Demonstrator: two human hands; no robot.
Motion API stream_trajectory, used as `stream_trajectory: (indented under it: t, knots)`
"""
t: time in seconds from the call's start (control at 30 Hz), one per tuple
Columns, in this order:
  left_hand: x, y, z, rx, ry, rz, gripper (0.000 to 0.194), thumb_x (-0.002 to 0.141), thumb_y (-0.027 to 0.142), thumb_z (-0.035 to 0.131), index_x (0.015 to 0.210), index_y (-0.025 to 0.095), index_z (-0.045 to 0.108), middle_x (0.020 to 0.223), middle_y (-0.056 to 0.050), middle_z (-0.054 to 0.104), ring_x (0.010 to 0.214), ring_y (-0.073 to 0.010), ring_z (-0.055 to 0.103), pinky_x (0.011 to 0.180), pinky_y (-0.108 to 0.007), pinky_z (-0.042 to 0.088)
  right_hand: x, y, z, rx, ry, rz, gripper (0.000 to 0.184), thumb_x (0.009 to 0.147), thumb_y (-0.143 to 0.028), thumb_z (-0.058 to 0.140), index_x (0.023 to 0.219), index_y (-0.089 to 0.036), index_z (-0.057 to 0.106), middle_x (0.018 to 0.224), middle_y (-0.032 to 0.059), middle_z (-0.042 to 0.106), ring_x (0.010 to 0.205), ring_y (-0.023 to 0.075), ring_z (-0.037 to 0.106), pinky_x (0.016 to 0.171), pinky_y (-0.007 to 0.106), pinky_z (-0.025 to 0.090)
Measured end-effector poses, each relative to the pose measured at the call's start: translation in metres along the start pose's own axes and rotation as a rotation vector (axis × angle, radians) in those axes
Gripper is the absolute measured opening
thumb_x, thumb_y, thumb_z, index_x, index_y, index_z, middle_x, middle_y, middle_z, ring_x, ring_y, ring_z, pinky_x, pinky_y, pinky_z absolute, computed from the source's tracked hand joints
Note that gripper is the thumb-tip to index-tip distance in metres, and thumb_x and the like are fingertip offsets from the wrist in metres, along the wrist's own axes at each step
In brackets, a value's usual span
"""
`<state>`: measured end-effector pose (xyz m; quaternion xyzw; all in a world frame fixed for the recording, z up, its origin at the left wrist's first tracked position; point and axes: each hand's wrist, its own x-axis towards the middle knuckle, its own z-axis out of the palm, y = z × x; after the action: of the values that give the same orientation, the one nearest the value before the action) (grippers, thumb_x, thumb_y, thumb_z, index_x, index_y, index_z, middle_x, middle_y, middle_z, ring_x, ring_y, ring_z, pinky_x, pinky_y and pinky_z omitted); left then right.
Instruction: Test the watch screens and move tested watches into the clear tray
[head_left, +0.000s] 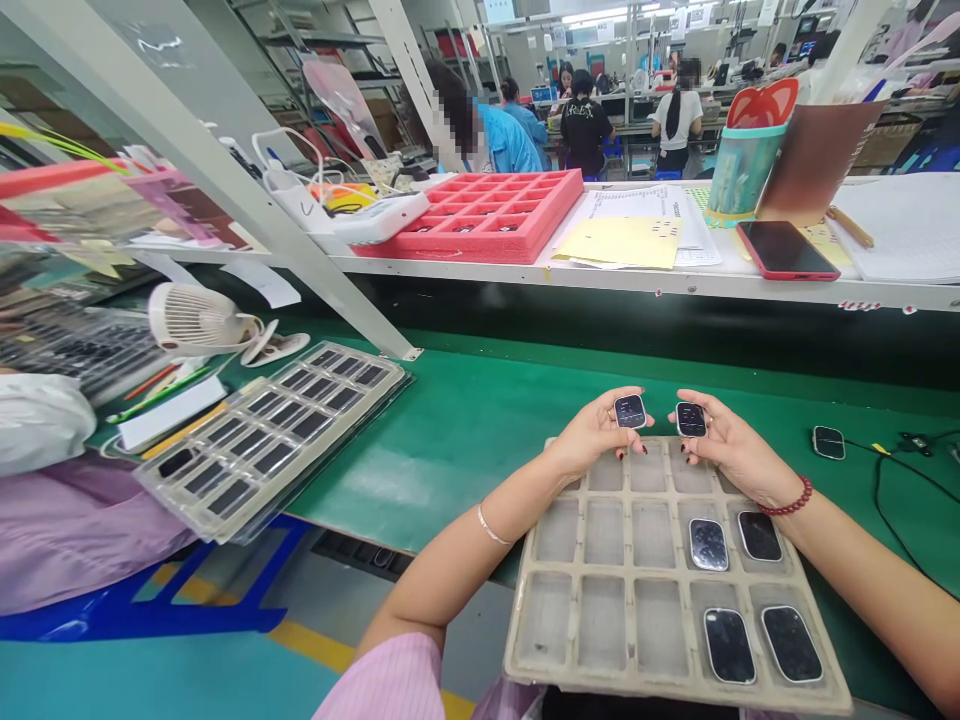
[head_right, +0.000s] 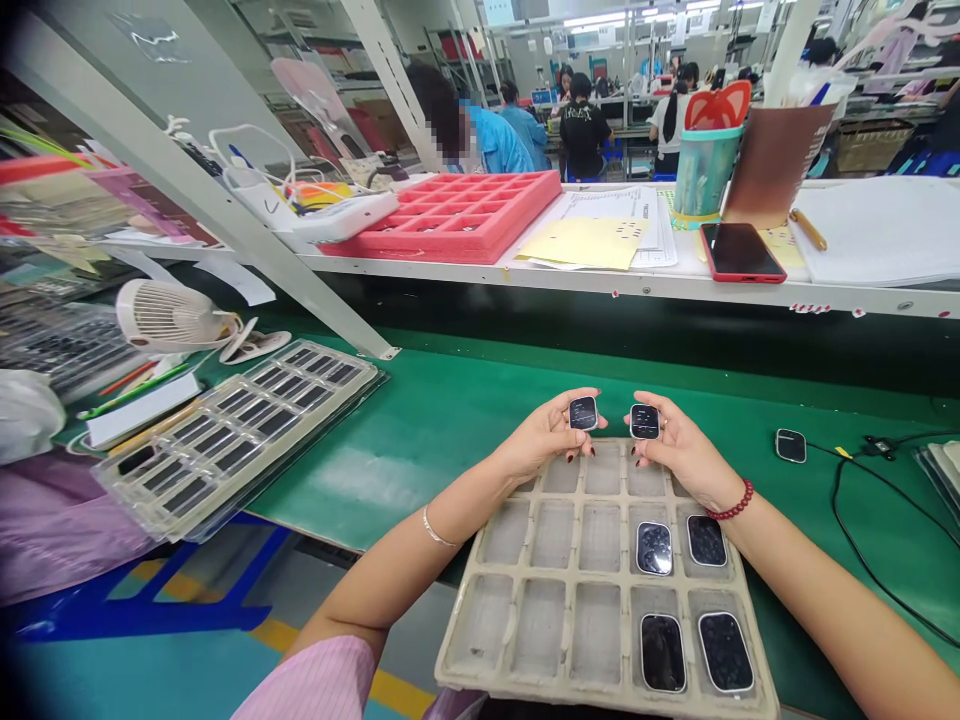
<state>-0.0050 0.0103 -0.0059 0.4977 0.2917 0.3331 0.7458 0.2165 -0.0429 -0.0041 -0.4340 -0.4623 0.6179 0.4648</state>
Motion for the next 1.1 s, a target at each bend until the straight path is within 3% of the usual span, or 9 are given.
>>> stream_trajectory:
  t: [0.1, 0.17, 0.27, 0.37, 0.5, 0.57, 0.63, 0.8, 1.1]
  knots:
    - [0.002, 0.004, -0.004, -0.153, -0.014, -0.063, 0.056, 0.078, 0.041, 0.073, 0.123, 0.013, 0.055, 0.104, -0.015, 0.071, 0.067, -0.0148, 0.069, 0.051, -0.020, 0.044, 0.002, -0.004, -0.006, 0.202, 0.011, 0.086, 0.049, 0.078, -0.023, 0.077, 0.123, -0.024, 0.058, 0.104, 0.0039, 0.069, 0.066, 0.0088, 0.066, 0.060, 0.019, 0.058]
    - [0.004, 0.006, -0.007, -0.252, -0.031, -0.130, 0.049, 0.089, 0.050, 0.056, 0.117, 0.010, 0.060, 0.104, -0.017, 0.072, 0.072, -0.0175, 0.071, 0.052, -0.021, 0.047, 0.003, -0.005, -0.010, 0.318, -0.033, 0.137, 0.033, 0.088, -0.037, 0.067, 0.117, -0.020, 0.064, 0.099, 0.0062, 0.073, 0.066, 0.0106, 0.069, 0.060, 0.020, 0.059]
    - [0.007, 0.008, -0.010, -0.362, -0.055, -0.236, 0.059, 0.099, 0.052, 0.026, 0.111, 0.006, 0.062, 0.099, -0.019, 0.074, 0.074, -0.0190, 0.072, 0.052, -0.022, 0.047, 0.005, -0.007, -0.015, 0.417, -0.115, 0.224, 0.050, 0.101, -0.051, 0.036, 0.110, -0.014, 0.068, 0.089, 0.0103, 0.076, 0.062, 0.0129, 0.071, 0.057, 0.021, 0.059]
    - [0.010, 0.009, -0.013, -0.406, -0.054, -0.282, 0.068, 0.100, 0.051, 0.015, 0.106, 0.005, 0.064, 0.092, -0.019, 0.074, 0.070, -0.0185, 0.072, 0.050, -0.022, 0.046, 0.007, -0.007, -0.017, 0.447, -0.144, 0.267, 0.061, 0.103, -0.051, 0.021, 0.109, -0.013, 0.069, 0.085, 0.0113, 0.077, 0.059, 0.0136, 0.071, 0.054, 0.022, 0.059]
    - [0.010, 0.006, -0.014, -0.381, -0.071, -0.271, 0.059, 0.097, 0.056, 0.034, 0.106, 0.007, 0.064, 0.092, -0.017, 0.074, 0.065, -0.0164, 0.070, 0.050, -0.020, 0.045, 0.005, -0.006, -0.017, 0.424, -0.132, 0.247, 0.048, 0.097, -0.056, 0.041, 0.107, -0.017, 0.067, 0.090, 0.0103, 0.077, 0.061, 0.0131, 0.070, 0.055, 0.021, 0.059]
    - [0.007, 0.004, -0.012, -0.293, -0.054, -0.206, 0.043, 0.088, 0.046, 0.060, 0.112, 0.010, 0.061, 0.098, -0.015, 0.074, 0.068, -0.0153, 0.070, 0.053, -0.019, 0.045, 0.003, -0.006, -0.014, 0.363, -0.108, 0.195, 0.030, 0.089, -0.043, 0.063, 0.109, -0.020, 0.064, 0.098, 0.0078, 0.076, 0.065, 0.0116, 0.070, 0.056, 0.019, 0.058]
    - [0.004, 0.001, -0.008, -0.158, -0.041, -0.121, 0.052, 0.075, 0.028, 0.077, 0.121, 0.015, 0.056, 0.104, -0.013, 0.072, 0.074, -0.0158, 0.071, 0.057, -0.020, 0.047, 0.001, -0.006, -0.010, 0.271, -0.082, 0.129, 0.035, 0.080, -0.026, 0.075, 0.112, -0.024, 0.060, 0.104, 0.0049, 0.073, 0.067, 0.0104, 0.068, 0.057, 0.018, 0.056]
    - [-0.002, -0.006, 0.002, 0.080, -0.077, 0.017, 0.067, 0.070, 0.015, 0.076, 0.131, 0.021, 0.048, 0.114, -0.012, 0.067, 0.091, -0.0198, 0.069, 0.067, -0.025, 0.051, -0.001, -0.001, 0.002, 0.000, -0.064, -0.028, 0.049, 0.075, -0.016, 0.074, 0.118, -0.024, 0.052, 0.105, 0.0041, 0.067, 0.074, 0.0131, 0.066, 0.063, 0.026, 0.057]
    - [-0.007, -0.001, 0.008, 0.243, -0.023, 0.043, 0.054, 0.079, 0.024, 0.070, 0.129, 0.016, 0.052, 0.111, -0.014, 0.068, 0.085, -0.0187, 0.070, 0.067, -0.025, 0.050, -0.007, 0.003, 0.009, -0.333, -0.048, -0.182, 0.031, 0.081, -0.016, 0.062, 0.111, -0.022, 0.055, 0.094, 0.0034, 0.068, 0.069, 0.0139, 0.062, 0.063, 0.029, 0.053]
